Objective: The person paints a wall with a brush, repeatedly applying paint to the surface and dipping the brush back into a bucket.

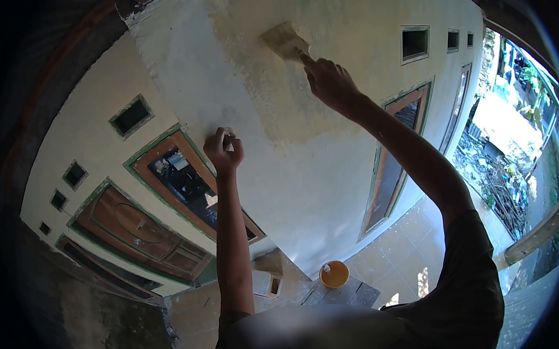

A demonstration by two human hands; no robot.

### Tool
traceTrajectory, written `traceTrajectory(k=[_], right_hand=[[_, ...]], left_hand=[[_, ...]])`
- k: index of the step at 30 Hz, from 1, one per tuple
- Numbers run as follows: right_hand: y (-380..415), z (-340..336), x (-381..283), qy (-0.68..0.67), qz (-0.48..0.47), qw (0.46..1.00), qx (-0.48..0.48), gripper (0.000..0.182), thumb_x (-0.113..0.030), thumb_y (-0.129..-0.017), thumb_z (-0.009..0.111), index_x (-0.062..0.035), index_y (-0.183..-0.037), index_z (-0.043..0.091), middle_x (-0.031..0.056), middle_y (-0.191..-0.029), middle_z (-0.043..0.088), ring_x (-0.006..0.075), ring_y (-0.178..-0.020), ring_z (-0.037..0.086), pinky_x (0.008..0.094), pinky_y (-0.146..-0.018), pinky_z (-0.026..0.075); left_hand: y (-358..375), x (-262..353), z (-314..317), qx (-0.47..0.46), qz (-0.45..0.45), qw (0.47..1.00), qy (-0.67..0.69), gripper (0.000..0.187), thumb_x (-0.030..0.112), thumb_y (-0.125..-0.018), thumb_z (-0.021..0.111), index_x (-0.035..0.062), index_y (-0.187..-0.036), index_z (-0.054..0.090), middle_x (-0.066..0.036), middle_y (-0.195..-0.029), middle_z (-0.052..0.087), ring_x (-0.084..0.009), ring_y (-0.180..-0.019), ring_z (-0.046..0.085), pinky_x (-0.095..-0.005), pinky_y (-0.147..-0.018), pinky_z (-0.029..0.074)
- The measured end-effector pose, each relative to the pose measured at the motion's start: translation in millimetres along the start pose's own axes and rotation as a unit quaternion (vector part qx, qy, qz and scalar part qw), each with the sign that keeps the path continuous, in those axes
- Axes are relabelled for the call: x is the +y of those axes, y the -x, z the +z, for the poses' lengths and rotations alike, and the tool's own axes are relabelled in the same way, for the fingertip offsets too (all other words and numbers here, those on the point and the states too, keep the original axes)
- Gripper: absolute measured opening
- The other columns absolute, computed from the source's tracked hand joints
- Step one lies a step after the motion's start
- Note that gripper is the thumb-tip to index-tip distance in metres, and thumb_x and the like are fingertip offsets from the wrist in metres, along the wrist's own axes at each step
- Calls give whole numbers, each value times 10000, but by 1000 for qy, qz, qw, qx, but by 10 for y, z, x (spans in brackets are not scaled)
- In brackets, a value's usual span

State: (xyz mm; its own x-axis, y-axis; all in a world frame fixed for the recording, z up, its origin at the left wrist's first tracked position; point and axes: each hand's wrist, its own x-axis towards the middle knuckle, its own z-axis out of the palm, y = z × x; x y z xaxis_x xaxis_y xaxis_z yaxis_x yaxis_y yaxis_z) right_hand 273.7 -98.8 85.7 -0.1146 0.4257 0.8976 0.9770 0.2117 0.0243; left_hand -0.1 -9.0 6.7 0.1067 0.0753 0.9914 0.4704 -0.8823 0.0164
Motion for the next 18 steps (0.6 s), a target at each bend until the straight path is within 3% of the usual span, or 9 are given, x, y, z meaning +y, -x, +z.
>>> traceTrajectory(k=[5,7,9,10,12,18], right_hand=[[938,131,-95,54,-4,991,-125,406,-73,-833,517,-9,-1232,471,159,-720,592,290,-643,636,405,-576,523],[1204,-11,-227,68,19,967,-246,371,-59,-806,532,-5,-1173,512,193,-788,617,302,-690,649,401,-614,530],[1334,-34,-225,43,82,908,-408,315,-55,-770,552,-7,-1081,563,214,-887,633,311,-802,655,406,-698,530],[1346,-48,-183,42,82,908,-409,315,-55,-770,552,-7,-1081,563,214,-887,633,311,-802,655,406,-698,530],[1293,-42,-74,-1,108,831,-546,273,-55,-737,571,-7,-1004,593,201,-951,637,305,-912,640,405,-777,516],[409,-231,55,1,112,893,-436,278,-127,-764,608,-34,-1024,641,176,-953,650,304,-935,625,402,-824,488]], left_hand=[[1,4,28,15,-6,1000,0,53,60,-643,508,108,-655,526,20,-423,378,-154,-341,366,-298,-415,315],[-3,14,32,21,-9,1000,7,55,59,-643,508,110,-654,526,20,-424,381,-154,-340,367,-298,-414,312],[-12,27,37,27,-13,999,15,57,59,-643,507,112,-653,525,20,-425,385,-155,-339,369,-299,-412,310],[-11,17,29,18,-8,1000,-1,59,59,-644,507,115,-654,526,20,-425,390,-155,-342,377,-300,-415,313],[7,15,3,8,-1,1000,-17,61,60,-644,507,117,-655,526,20,-426,394,-155,-346,385,-300,-417,316],[-11,1,26,12,4,1000,-7,65,62,-650,508,123,-662,528,21,-425,384,-155,-354,388,-303,-428,323]])
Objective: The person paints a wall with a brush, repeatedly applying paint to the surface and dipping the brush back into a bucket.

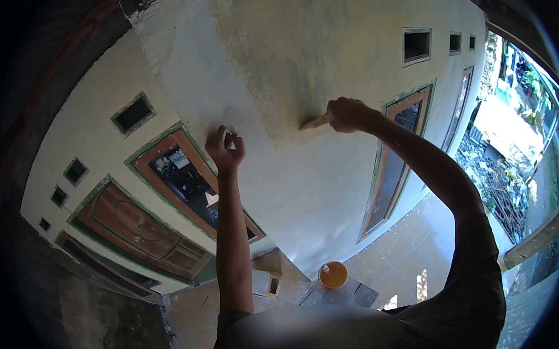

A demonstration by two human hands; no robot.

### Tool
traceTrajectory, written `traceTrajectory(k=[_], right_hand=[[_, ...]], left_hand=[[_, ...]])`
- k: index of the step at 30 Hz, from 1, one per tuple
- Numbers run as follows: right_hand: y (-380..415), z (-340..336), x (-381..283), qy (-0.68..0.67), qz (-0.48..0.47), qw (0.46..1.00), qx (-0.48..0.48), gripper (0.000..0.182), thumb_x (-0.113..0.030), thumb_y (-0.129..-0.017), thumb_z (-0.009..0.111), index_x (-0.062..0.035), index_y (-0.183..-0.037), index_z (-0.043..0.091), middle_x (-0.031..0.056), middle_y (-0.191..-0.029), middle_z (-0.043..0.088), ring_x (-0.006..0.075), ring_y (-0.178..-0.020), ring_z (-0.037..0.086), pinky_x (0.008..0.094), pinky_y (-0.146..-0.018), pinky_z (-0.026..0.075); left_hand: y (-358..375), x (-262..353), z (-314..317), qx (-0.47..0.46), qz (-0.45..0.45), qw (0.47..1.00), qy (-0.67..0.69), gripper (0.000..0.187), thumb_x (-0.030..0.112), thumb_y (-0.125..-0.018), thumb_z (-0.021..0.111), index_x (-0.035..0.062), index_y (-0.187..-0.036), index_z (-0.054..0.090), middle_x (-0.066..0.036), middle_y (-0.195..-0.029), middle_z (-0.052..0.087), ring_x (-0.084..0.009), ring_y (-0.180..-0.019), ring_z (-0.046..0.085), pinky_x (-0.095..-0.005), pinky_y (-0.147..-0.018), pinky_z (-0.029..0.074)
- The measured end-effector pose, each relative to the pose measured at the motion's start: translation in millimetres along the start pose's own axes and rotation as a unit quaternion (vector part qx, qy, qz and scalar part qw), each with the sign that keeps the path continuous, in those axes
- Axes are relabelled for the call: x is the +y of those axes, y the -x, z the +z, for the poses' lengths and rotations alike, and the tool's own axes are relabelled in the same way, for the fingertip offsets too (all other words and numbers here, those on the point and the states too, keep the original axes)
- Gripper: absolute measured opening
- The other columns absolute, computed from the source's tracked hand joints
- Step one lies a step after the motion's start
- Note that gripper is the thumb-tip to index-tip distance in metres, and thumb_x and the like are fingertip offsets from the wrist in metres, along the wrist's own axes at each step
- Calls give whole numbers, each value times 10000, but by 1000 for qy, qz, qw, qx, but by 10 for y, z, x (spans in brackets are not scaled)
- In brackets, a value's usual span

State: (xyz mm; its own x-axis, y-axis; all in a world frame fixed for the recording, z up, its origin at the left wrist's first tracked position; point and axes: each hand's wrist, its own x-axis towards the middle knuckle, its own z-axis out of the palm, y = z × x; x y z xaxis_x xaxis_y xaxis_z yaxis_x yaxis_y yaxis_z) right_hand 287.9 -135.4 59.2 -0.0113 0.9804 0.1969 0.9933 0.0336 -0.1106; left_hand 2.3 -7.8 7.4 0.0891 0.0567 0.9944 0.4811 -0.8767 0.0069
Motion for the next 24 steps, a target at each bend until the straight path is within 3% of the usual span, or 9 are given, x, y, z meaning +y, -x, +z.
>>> traceTrajectory(k=[7,11,12,13,15,17,19,21,24], right_hand=[[-316,-1328,-182,44,-75,979,182,292,-143,-743,639,-43,-1017,654,146,-960,635,279,-920,614,373,-826,484],[-391,-1842,-270,31,-84,956,280,290,-156,-800,606,-46,-1067,631,164,-963,644,283,-887,632,390,-794,491],[-413,-1894,-289,31,-75,934,348,185,-126,-774,577,31,-862,620,235,-806,631,365,-807,622,461,-721,497],[-368,-1928,-294,31,-75,934,348,185,-126,-774,577,31,-862,620,235,-806,631,365,-807,622,461,-721,497],[-280,-1963,-324,-13,-46,895,443,221,-148,-769,590,24,-904,621,230,-855,638,355,-831,622,447,-743,500],[-379,-1879,-205,24,-84,873,480,251,-166,-769,601,17,-940,615,229,-875,637,351,-846,622,439,-753,499],[-464,-1713,-131,-13,-109,804,585,250,-169,-766,604,3,-947,616,201,-859,643,351,-845,623,438,-750,499],[-449,-1469,-133,-8,-88,865,495,292,-152,-838,571,-51,-1109,608,191,-910,642,314,-822,637,418,-782,494],[-398,-895,-189,-15,-68,917,393,309,-134,-880,520,-66,-1179,559,211,-802,627,333,-738,633,448,-689,518]], left_hand=[[-7,18,-5,5,5,1000,-7,49,68,-661,514,117,-660,524,21,-418,374,-161,-344,377,-301,-415,314],[8,-2,12,10,2,1000,-9,47,70,-667,516,114,-650,521,18,-417,373,-159,-344,378,-301,-411,312],[18,-12,15,9,2,1000,-8,47,70,-667,516,114,-650,521,18,-417,373,-159,-344,378,-301,-411,312],[17,-3,13,4,-9,1000,-6,46,71,-668,516,112,-648,520,18,-418,374,-158,-344,379,-301,-410,313],[8,9,5,1,-20,1000,-6,45,72,-670,517,111,-647,519,17,-419,376,-158,-344,380,-300,-409,313],[-4,18,-10,0,3,1000,-6,44,69,-667,516,108,-646,518,17,-421,381,-158,-344,379,-302,-411,316],[3,5,-7,3,5,1000,-4,41,69,-664,517,107,-648,521,17,-422,381,-158,-344,378,-303,-413,317],[20,-14,8,6,8,1000,2,40,70,-661,517,107,-650,524,17,-423,381,-159,-344,378,-303,-414,317],[28,-31,10,0,5,1000,7,47,105,-692,512,105,-650,532,19,-448,409,-109,-347,356,-259,-354,269]])
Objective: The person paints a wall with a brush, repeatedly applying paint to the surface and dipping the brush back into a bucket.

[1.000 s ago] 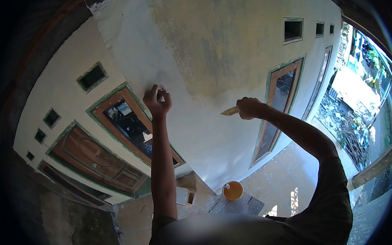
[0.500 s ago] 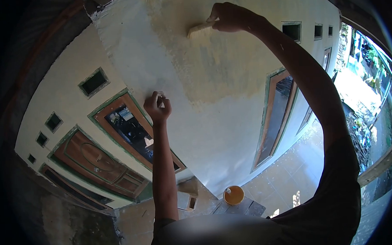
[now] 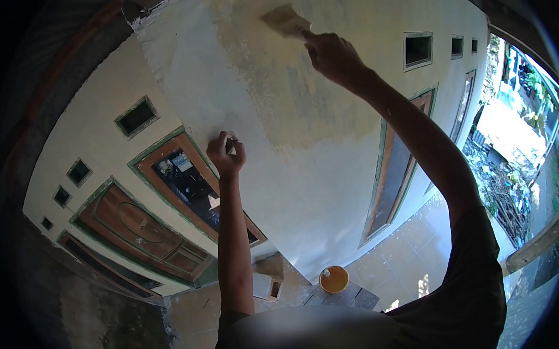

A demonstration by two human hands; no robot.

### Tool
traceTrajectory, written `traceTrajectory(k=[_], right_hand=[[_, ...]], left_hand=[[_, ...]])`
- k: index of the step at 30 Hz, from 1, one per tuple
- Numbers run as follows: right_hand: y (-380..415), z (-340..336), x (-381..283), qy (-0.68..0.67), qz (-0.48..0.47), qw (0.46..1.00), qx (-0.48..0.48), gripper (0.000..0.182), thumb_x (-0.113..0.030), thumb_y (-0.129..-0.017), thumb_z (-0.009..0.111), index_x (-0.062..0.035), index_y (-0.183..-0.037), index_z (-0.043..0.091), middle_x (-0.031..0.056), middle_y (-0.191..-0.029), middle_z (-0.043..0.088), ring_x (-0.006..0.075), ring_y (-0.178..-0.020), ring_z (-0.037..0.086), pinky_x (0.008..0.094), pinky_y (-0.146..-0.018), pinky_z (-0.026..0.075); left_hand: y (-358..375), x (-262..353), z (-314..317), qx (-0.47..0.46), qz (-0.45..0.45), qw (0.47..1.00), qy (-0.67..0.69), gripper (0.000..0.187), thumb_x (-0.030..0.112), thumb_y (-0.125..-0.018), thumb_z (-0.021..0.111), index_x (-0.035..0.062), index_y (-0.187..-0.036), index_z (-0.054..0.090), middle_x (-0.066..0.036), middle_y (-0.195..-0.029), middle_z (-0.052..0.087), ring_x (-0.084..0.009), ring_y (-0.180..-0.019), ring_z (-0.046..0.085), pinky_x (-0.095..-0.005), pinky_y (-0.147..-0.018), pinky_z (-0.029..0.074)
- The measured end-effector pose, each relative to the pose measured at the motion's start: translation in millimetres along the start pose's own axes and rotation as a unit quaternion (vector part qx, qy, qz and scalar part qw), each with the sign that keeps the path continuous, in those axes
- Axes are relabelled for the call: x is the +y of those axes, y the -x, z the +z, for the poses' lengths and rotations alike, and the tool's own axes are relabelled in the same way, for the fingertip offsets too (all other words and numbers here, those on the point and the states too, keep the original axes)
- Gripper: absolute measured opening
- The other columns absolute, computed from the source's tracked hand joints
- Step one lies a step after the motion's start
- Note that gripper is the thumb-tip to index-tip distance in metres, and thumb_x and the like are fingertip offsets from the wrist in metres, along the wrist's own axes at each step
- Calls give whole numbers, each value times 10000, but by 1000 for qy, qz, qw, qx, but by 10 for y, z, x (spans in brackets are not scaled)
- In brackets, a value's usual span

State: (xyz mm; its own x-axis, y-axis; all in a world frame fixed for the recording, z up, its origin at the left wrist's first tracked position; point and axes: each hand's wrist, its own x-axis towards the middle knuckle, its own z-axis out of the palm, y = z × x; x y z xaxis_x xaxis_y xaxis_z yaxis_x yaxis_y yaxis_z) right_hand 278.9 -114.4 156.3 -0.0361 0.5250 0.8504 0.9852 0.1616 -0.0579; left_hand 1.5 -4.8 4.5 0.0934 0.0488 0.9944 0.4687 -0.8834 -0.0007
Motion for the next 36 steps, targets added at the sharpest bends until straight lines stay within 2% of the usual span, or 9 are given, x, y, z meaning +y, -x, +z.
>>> traceTrajectory(k=[5,10,12,16,18,21,24,28,36], right_hand=[[861,350,-156,83,-80,991,-74,406,-52,-819,502,4,-1221,501,156,-703,616,288,-611,640,388,-544,523],[1201,235,-243,106,-73,941,-312,311,-58,-780,562,14,-1081,587,177,-804,637,290,-759,665,381,-646,539],[1112,177,-250,90,-35,872,-480,380,-48,-719,590,-29,-1098,607,176,-919,650,288,-857,650,388,-738,526],[761,237,-269,67,-6,819,-570,394,-35,-702,562,-67,-1089,629,146,-1033,644,292,-970,620,390,-806,510],[552,307,-200,28,7,890,-455,399,-35,-700,561,-50,-1093,629,152,-1040,643,300,-978,612,384,-811,503],[-13,-7,-352,79,-11,902,-424,368,-67,-701,588,-66,-1064,650,132,-1034,646,266,-999,606,370,-809,498],[-464,-254,-391,106,-47,927,-357,357,-87,-695,605,-109,-1044,679,113,-1024,635,272,-984,605,365,-823,495],[-784,-695,-477,79,-82,982,-148,339,-164,-771,629,-53,-1091,610,141,-964,636,284,-930,620,378,-813,499],[-521,-822,-448,-30,-66,994,86,225,-129,-748,616,27,-910,630,238,-860,644,353,-835,635,438,-738,504]], left_hand=[[-30,59,-13,8,-19,1000,-14,43,69,-643,515,110,-648,526,18,-418,362,-154,-341,348,-296,-415,311],[-33,69,-17,1,-39,999,6,52,62,-645,518,112,-654,530,20,-418,351,-148,-343,345,-291,-411,303],[-35,59,-18,6,-22,1000,-1,55,60,-647,517,112,-657,531,21,-417,350,-146,-344,348,-289,-410,301],[-32,41,-19,-4,-14,1000,-5,50,63,-653,516,111,-656,526,19,-417,362,-151,-345,362,-294,-409,306],[-7,11,-11,-8,-13,1000,-2,47,64,-655,516,111,-654,523,18,-418,368,-154,-345,368,-295,-409,308],[7,-37,13,11,11,1000,7,46,87,-694,518,111,-656,527,38,-433,364,-84,-346,335,-245,-366,252],[-10,27,-10,-2,-19,1000,1,47,67,-659,509,112,-646,516,18,-418,374,-158,-346,377,-298,-405,305],[-22,38,-14,3,-14,1000,-6,48,63,-652,507,110,-645,517,16,-420,385,-156,-348,388,-296,-405,304],[-32,26,-15,5,-4,1000,-9,41,69,-654,512,108,-651,522,19,-427,392,-154,-344,380,-299,-411,315]])
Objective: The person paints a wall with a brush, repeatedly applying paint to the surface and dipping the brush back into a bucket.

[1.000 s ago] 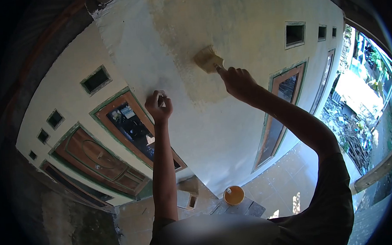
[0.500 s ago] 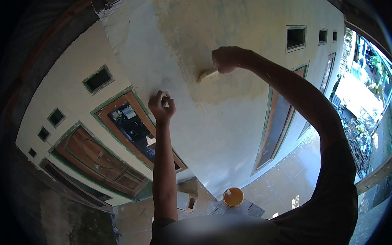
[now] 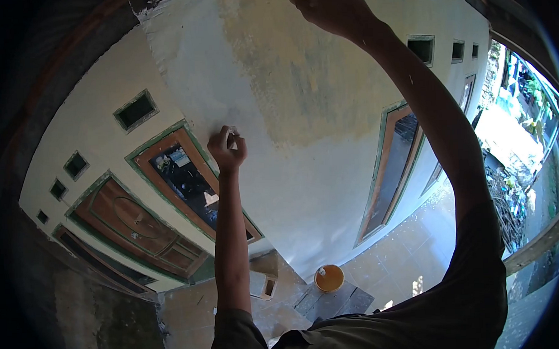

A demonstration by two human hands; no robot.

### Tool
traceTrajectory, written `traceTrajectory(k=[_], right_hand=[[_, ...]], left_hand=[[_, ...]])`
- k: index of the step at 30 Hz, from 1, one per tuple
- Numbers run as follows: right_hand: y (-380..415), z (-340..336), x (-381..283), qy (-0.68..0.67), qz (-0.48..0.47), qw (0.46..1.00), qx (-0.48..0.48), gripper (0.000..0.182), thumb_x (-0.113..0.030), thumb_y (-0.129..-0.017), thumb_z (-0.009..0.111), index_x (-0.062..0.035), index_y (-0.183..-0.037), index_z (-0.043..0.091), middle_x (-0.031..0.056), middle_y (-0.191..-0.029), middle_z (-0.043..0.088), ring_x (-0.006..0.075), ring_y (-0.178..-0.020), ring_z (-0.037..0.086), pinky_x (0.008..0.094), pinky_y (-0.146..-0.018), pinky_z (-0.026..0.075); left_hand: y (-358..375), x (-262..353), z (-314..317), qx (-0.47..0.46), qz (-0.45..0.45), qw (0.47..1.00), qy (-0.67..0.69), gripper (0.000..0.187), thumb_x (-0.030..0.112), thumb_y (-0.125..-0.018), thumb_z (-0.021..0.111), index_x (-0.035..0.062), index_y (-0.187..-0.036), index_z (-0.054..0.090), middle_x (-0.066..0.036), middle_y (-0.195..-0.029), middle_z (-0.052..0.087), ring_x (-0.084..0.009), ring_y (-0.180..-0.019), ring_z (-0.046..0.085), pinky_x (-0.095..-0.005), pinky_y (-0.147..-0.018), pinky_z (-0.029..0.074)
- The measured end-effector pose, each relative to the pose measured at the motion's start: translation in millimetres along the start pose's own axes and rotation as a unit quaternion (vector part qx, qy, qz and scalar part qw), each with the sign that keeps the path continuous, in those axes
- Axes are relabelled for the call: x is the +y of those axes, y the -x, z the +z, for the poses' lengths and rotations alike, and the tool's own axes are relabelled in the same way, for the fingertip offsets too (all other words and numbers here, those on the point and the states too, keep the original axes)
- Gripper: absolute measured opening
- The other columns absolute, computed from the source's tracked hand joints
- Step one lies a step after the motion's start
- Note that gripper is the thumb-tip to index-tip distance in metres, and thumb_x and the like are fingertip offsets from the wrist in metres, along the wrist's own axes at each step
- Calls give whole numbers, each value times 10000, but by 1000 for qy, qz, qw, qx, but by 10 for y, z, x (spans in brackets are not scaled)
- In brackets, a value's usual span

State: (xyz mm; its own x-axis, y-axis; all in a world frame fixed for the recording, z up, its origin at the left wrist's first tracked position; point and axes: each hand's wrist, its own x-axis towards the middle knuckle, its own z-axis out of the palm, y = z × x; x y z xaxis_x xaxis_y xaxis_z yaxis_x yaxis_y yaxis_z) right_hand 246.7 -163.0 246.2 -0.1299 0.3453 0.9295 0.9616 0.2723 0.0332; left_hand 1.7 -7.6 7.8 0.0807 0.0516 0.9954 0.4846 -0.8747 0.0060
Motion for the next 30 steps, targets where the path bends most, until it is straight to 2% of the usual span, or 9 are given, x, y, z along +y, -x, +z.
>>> traceTrajectory(k=[2,5,13,17,18,20,23,24,30], right_hand=[[166,165,14,70,-35,997,12,278,-167,-838,588,-71,-1098,603,161,-886,638,308,-819,636,407,-758,511],[395,530,63,75,-8,997,-13,249,-172,-889,536,-89,-1116,595,175,-803,624,326,-709,629,435,-691,515],[1526,995,-109,74,0,989,-125,353,-48,-831,479,33,-1174,508,178,-699,596,288,-595,632,384,-516,514],[2175,974,-169,95,-10,937,-337,318,-55,-795,531,26,-1102,550,159,-731,631,267,-641,655,365,-562,536],[2268,987,-132,95,-8,936,-339,318,-55,-795,531,26,-1102,550,159,-731,631,267,-641,655,365,-562,536],[2340,947,-136,67,16,866,-495,282,-66,-768,568,9,-1039,587,162,-826,654,279,-745,668,375,-644,541],[2219,925,-35,26,74,803,-591,283,-48,-730,573,-6,-1004,628,189,-915,647,321,-862,646,420,-745,516],[2134,958,23,24,107,789,-605,285,-56,-732,580,-23,-1012,626,176,-947,649,313,-930,628,419,-795,496],[1154,826,209,39,99,864,-491,270,-34,-705,557,0,-954,654,179,-975,648,313,-950,620,393,-791,500]], left_hand=[[10,1,-1,-14,-5,1000,2,38,77,-655,511,111,-648,525,18,-426,394,-154,-343,376,-302,-414,320],[10,14,-10,-11,-9,1000,4,38,81,-655,512,116,-650,526,19,-426,394,-151,-342,374,-301,-409,314],[2,45,-24,-14,-36,999,12,37,74,-653,518,109,-649,526,19,-423,392,-145,-337,378,-287,-406,318],[-13,68,-22,-2,-22,1000,1,36,74,-660,520,108,-648,522,16,-423,401,-141,-334,389,-281,-413,333],[-12,65,-24,-4,-24,1000,3,36,74,-660,520,108,-648,522,16,-423,401,-141,-334,389,-281,-413,333],[-6,30,-39,-29,-24,999,12,37,76,-659,524,112,-651,522,18,-419,393,-143,-333,383,-284,-412,333],[5,-24,-20,-31,-6,999,4,42,75,-658,524,116,-654,523,21,-415,383,-146,-333,378,-286,-411,329],[5,-25,-19,-32,-4,999,5,42,75,-658,524,116,-654,523,21,-415,383,-146,-333,378,-286,-411,329],[-20,6,-32,-27,-8,1000,12,43,75,-658,524,118,-653,524,18,-417,379,-148,-343,380,-288,-410,318]])
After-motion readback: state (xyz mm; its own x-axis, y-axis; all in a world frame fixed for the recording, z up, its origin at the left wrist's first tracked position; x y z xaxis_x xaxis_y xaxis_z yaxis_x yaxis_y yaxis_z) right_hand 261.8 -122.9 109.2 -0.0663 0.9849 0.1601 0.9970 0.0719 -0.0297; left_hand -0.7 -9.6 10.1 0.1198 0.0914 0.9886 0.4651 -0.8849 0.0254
